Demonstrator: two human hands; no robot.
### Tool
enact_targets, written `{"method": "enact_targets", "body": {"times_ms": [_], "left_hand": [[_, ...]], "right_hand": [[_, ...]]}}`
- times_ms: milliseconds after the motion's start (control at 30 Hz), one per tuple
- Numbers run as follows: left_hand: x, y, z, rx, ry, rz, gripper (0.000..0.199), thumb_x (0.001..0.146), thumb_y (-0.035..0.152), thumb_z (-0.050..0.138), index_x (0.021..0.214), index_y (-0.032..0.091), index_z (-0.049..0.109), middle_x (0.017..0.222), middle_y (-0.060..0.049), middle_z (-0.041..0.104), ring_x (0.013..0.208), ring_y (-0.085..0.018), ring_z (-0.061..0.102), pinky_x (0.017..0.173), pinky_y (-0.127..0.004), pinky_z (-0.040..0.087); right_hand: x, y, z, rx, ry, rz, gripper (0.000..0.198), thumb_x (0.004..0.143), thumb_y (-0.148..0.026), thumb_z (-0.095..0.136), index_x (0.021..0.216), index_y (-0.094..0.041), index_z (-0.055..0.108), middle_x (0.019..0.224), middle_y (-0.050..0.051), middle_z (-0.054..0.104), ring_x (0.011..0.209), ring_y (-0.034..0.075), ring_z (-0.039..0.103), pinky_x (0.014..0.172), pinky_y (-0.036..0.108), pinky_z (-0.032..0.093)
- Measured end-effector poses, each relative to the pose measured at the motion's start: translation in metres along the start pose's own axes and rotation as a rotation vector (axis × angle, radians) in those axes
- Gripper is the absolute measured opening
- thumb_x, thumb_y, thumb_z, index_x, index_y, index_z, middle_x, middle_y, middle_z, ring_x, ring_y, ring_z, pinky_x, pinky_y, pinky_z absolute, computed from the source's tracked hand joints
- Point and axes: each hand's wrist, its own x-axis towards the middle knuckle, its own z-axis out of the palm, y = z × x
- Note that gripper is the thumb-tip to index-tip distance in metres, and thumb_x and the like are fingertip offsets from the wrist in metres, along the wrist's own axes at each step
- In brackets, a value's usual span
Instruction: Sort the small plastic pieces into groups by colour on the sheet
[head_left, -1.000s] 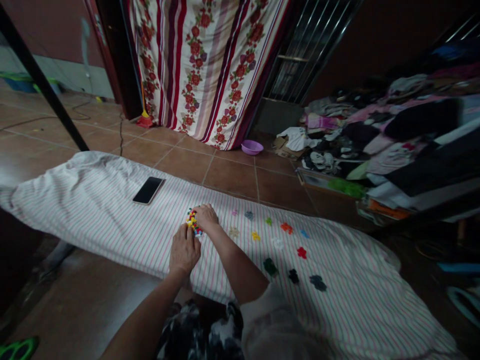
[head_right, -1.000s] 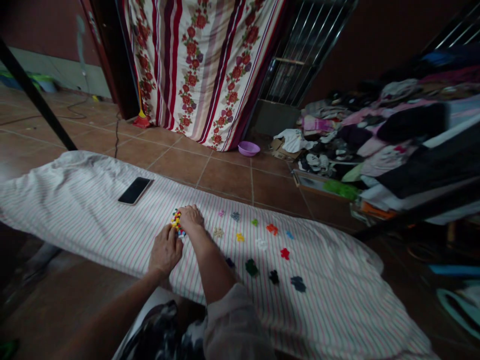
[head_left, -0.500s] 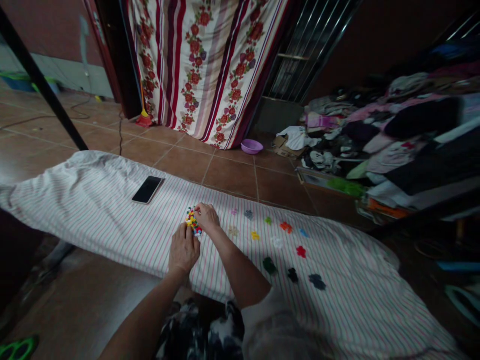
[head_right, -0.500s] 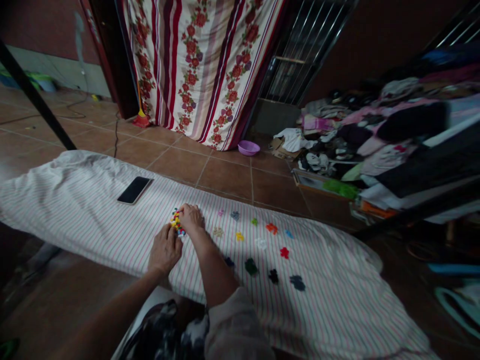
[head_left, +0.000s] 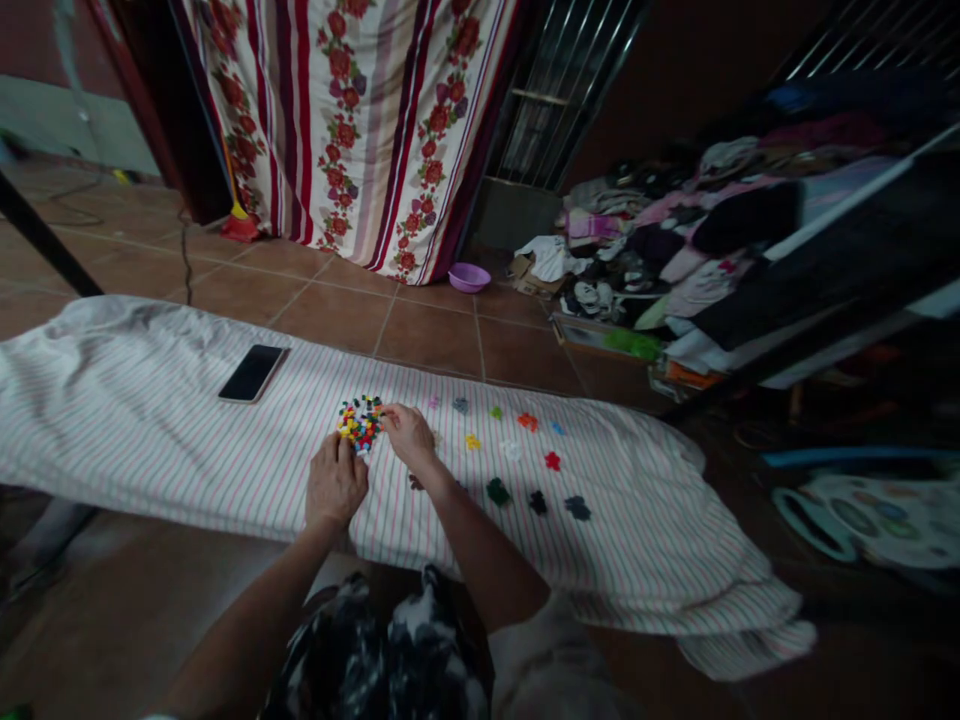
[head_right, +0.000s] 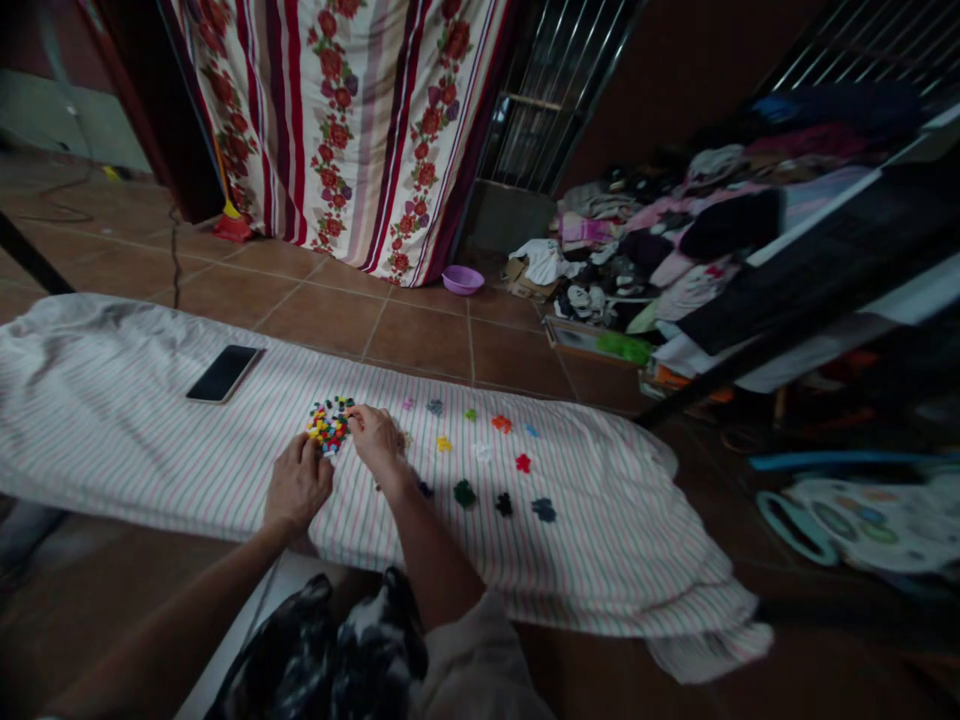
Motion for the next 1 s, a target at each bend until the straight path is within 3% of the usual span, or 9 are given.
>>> {"method": "enact_targets", "body": {"times_ms": [200, 400, 567, 733, 1000], "left_hand": [[0.0, 0.0, -0.003, -0.02, 0.0, 0.003, 0.027, 0.083, 0.025, 0.043, 0.106, 0.014, 0.053, 0.116, -0.018, 0.054, 0.111, -0.031, 0.051, 0.087, -0.044, 0.044], [0.0, 0.0, -0.005, 0.036, 0.023, 0.011, 0.031, 0.087, 0.027, 0.039, 0.11, 0.011, 0.052, 0.118, -0.019, 0.053, 0.107, -0.029, 0.053, 0.087, -0.043, 0.044], [0.0, -0.001, -0.003, 0.052, 0.01, 0.014, 0.032, 0.086, 0.028, 0.04, 0.11, 0.01, 0.052, 0.118, -0.02, 0.054, 0.107, -0.03, 0.053, 0.086, -0.043, 0.045], [0.0, -0.002, -0.002, 0.079, -0.016, 0.011, 0.032, 0.087, 0.027, 0.04, 0.11, 0.009, 0.052, 0.121, -0.02, 0.053, 0.109, -0.031, 0.052, 0.084, -0.042, 0.045], [0.0, -0.001, -0.005, 0.083, -0.007, 0.021, 0.031, 0.087, 0.028, 0.039, 0.108, 0.009, 0.052, 0.118, -0.02, 0.055, 0.106, -0.03, 0.053, 0.084, -0.042, 0.045]], "right_hand": [[-0.031, 0.029, -0.03, 0.059, 0.121, 0.07, 0.017, 0.085, -0.021, 0.055, 0.097, -0.024, 0.066, 0.091, 0.001, 0.071, 0.09, 0.016, 0.063, 0.083, 0.028, 0.047], [-0.084, 0.086, -0.075, 0.124, 0.34, 0.123, 0.022, 0.082, -0.032, 0.052, 0.094, -0.022, 0.067, 0.087, 0.004, 0.071, 0.082, 0.018, 0.065, 0.078, 0.03, 0.052], [-0.128, 0.135, -0.113, 0.032, 0.49, 0.269, 0.029, 0.078, -0.034, 0.046, 0.092, -0.021, 0.069, 0.088, 0.007, 0.072, 0.076, 0.019, 0.066, 0.074, 0.031, 0.053], [-0.153, 0.168, -0.131, -0.113, 0.481, 0.26, 0.035, 0.078, -0.035, 0.042, 0.09, -0.017, 0.07, 0.089, 0.01, 0.071, 0.08, 0.021, 0.065, 0.078, 0.035, 0.051], [-0.16, 0.181, -0.13, -0.263, 0.416, 0.206, 0.032, 0.082, -0.026, 0.041, 0.09, -0.018, 0.071, 0.088, 0.009, 0.07, 0.083, 0.021, 0.063, 0.081, 0.034, 0.048]]}}
